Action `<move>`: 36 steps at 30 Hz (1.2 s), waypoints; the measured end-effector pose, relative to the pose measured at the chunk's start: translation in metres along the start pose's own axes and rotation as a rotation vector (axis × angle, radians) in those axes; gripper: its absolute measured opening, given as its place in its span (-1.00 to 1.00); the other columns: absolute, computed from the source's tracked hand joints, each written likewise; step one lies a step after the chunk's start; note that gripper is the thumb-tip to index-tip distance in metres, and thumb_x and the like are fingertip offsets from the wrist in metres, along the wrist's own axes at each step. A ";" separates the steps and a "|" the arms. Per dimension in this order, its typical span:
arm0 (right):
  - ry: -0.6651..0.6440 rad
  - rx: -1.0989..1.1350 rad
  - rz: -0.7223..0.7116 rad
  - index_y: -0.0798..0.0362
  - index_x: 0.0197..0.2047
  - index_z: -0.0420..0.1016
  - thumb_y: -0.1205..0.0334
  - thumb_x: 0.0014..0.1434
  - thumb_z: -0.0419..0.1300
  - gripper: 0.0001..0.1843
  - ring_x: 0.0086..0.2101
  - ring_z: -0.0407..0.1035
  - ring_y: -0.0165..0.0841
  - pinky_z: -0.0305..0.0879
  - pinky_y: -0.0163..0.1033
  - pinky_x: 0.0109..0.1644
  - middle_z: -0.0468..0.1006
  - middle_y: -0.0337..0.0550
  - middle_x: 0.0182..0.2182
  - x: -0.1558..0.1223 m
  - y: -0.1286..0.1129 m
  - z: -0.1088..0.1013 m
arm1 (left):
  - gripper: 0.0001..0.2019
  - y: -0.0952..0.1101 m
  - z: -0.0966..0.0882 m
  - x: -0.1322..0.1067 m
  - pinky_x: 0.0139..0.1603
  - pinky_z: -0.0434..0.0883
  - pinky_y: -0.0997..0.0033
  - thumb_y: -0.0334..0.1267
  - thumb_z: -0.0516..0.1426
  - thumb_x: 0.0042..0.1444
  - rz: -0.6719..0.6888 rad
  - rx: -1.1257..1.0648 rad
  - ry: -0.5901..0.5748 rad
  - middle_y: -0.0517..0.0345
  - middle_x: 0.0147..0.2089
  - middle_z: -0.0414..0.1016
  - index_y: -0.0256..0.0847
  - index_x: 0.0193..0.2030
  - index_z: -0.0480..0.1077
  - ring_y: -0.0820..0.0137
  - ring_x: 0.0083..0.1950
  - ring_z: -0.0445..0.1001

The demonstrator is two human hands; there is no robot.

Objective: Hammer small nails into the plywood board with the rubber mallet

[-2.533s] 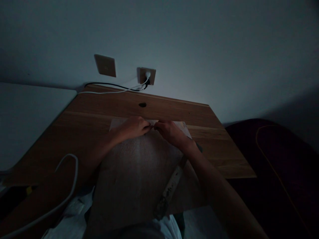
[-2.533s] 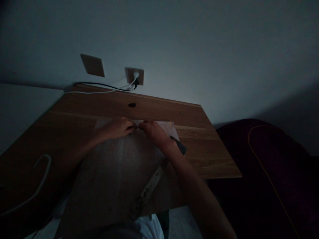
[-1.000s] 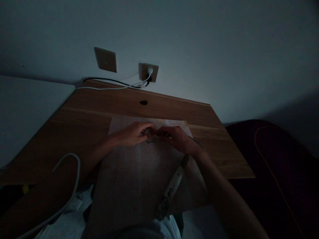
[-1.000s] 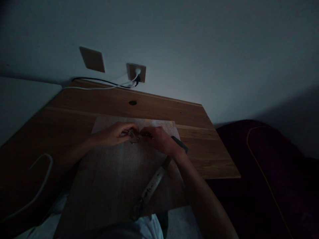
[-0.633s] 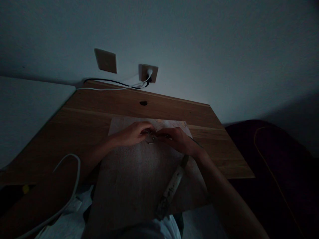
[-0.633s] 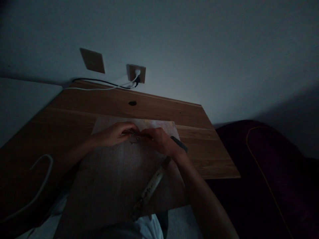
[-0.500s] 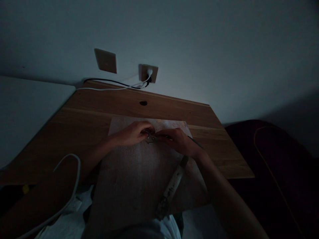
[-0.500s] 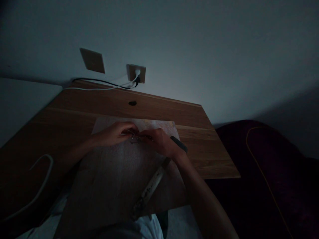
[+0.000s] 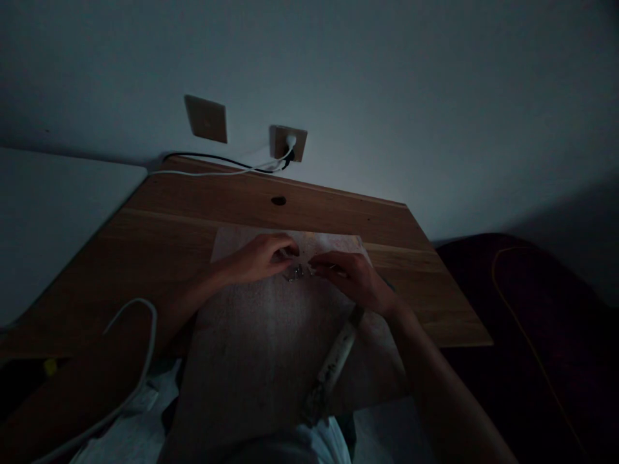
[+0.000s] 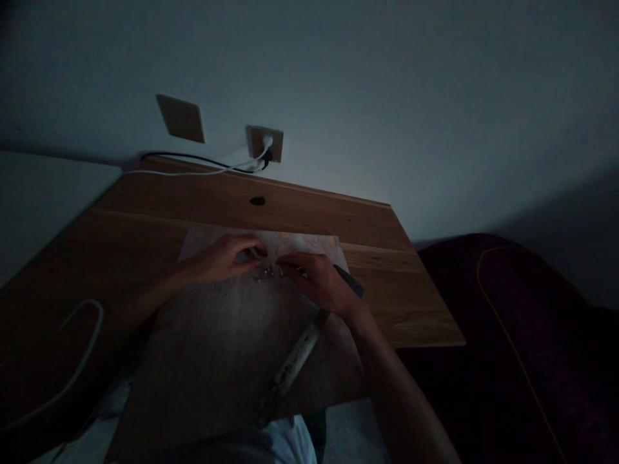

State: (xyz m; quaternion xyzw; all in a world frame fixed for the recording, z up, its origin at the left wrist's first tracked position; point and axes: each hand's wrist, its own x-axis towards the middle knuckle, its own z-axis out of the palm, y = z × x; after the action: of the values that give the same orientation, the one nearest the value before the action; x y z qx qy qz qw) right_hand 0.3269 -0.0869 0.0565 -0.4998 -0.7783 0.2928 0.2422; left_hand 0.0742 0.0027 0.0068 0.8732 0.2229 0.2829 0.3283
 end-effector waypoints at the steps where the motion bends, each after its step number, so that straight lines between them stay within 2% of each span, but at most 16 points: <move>1: 0.027 0.013 0.011 0.04 0.05 0.71 0.23 0.44 0.19 -0.73 -0.13 0.68 -0.24 0.59 -0.18 -0.03 0.78 -0.05 -0.05 -0.003 0.001 -0.001 | -0.89 -0.001 0.000 -0.001 0.07 0.52 0.22 -0.31 0.24 0.33 0.008 0.067 0.009 0.01 -0.06 0.64 -0.23 -0.05 0.53 0.26 -0.03 0.62; 5: 0.144 0.028 0.058 0.04 0.04 0.71 0.17 0.42 0.22 -0.74 -0.16 0.69 -0.22 0.62 -0.16 -0.06 0.78 -0.04 -0.10 -0.023 0.001 -0.004 | -0.72 -0.007 0.000 -0.005 0.26 0.46 0.07 -0.14 0.33 0.29 0.036 0.252 -0.007 -0.09 0.10 0.60 -0.21 0.07 0.56 0.13 0.16 0.56; 9: 0.279 -0.033 0.089 -0.01 0.00 0.70 0.15 0.43 0.24 -0.78 -0.17 0.68 -0.20 0.61 -0.14 -0.06 0.77 -0.05 -0.14 -0.052 0.000 -0.001 | -0.58 -0.008 0.006 -0.006 0.38 0.38 -0.03 -0.04 0.34 0.29 0.117 0.260 -0.081 -0.14 0.22 0.59 -0.16 0.20 0.56 0.07 0.27 0.52; 12: 0.353 -0.057 0.103 -0.03 -0.03 0.70 0.13 0.46 0.22 -0.78 -0.18 0.68 -0.17 0.62 -0.11 -0.08 0.76 -0.04 -0.14 -0.077 -0.001 0.007 | -0.55 -0.004 0.018 -0.006 0.48 0.28 -0.08 -0.04 0.30 0.35 0.191 0.246 -0.134 -0.13 0.39 0.50 -0.08 0.31 0.50 0.05 0.43 0.42; 16: 0.414 -0.091 0.130 -0.05 -0.02 0.68 0.14 0.46 0.22 -0.80 -0.20 0.69 -0.19 0.64 -0.15 -0.13 0.76 -0.08 -0.16 -0.107 -0.005 0.017 | -0.47 0.003 0.032 -0.010 0.57 0.20 -0.07 -0.04 0.26 0.40 0.245 0.260 -0.209 -0.18 0.48 0.40 -0.14 0.42 0.40 0.05 0.55 0.29; 19: 0.440 -0.140 0.117 -0.07 -0.02 0.66 0.20 0.46 0.21 -0.82 -0.23 0.68 -0.20 0.65 -0.17 -0.18 0.75 -0.09 -0.18 -0.124 -0.012 0.023 | -0.51 0.008 0.030 -0.021 0.57 0.23 0.00 -0.06 0.20 0.46 0.202 0.287 -0.249 -0.19 0.49 0.39 -0.18 0.43 0.39 0.07 0.56 0.28; 22: 0.436 -0.185 0.123 -0.10 0.01 0.64 0.24 0.47 0.19 -0.81 -0.29 0.64 -0.22 0.66 -0.17 -0.22 0.70 -0.09 -0.21 -0.137 -0.017 0.030 | -0.52 0.016 0.020 -0.040 0.56 0.26 0.04 -0.04 0.16 0.48 0.148 0.305 -0.267 -0.15 0.52 0.35 -0.16 0.44 0.39 0.09 0.57 0.27; 24: 0.434 -0.222 0.138 -0.11 0.07 0.62 0.22 0.48 0.18 -0.79 -0.30 0.62 -0.21 0.67 -0.14 -0.23 0.65 -0.07 -0.20 -0.145 -0.017 0.035 | -0.45 0.023 0.013 -0.055 0.57 0.26 0.04 -0.01 0.17 0.47 0.103 0.336 -0.260 -0.11 0.57 0.27 -0.11 0.51 0.30 0.09 0.59 0.24; 28: 0.468 -0.352 0.139 -0.15 0.15 0.57 0.16 0.50 0.17 -0.76 -0.14 0.61 -0.13 0.67 -0.05 -0.12 0.59 -0.02 -0.08 -0.160 -0.009 0.041 | -0.27 0.043 0.006 -0.085 0.59 0.22 -0.03 0.05 0.17 0.45 0.082 0.452 -0.205 -0.13 0.67 0.01 -0.08 0.63 0.06 0.02 0.65 0.08; 30: 0.473 -0.392 0.128 -0.18 0.20 0.53 0.16 0.52 0.13 -0.73 -0.09 0.61 -0.11 0.66 -0.04 -0.10 0.57 -0.02 -0.04 -0.168 -0.005 0.042 | -0.25 0.054 0.005 -0.102 0.60 0.19 -0.09 0.04 0.17 0.45 0.081 0.502 -0.181 -0.10 0.68 0.01 -0.05 0.65 0.01 0.01 0.66 0.05; 33: 0.425 -0.401 0.130 -0.19 0.31 0.43 0.14 0.52 0.12 -0.65 -0.02 0.59 -0.09 0.66 -0.02 -0.03 0.53 0.01 0.05 -0.182 -0.002 0.046 | -0.29 0.072 0.007 -0.134 0.58 0.22 -0.15 0.01 0.17 0.44 0.049 0.567 -0.149 -0.05 0.66 0.08 0.00 0.63 0.07 -0.04 0.63 0.11; 36: 0.384 -0.465 0.169 -0.17 0.38 0.35 0.06 0.51 0.14 -0.57 0.12 0.53 0.03 0.60 0.16 0.11 0.48 0.09 0.19 -0.196 0.003 0.051 | -0.24 0.091 0.014 -0.168 0.55 0.28 -0.19 0.15 0.22 0.35 0.041 0.594 -0.160 -0.01 0.62 0.17 0.06 0.61 0.15 -0.12 0.58 0.21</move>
State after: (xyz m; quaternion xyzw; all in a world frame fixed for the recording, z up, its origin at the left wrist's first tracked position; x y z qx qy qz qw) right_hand 0.3702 -0.2773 0.0015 -0.6509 -0.7201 0.0262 0.2390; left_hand -0.0228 -0.1624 0.0038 0.9547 0.2518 0.1425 0.0697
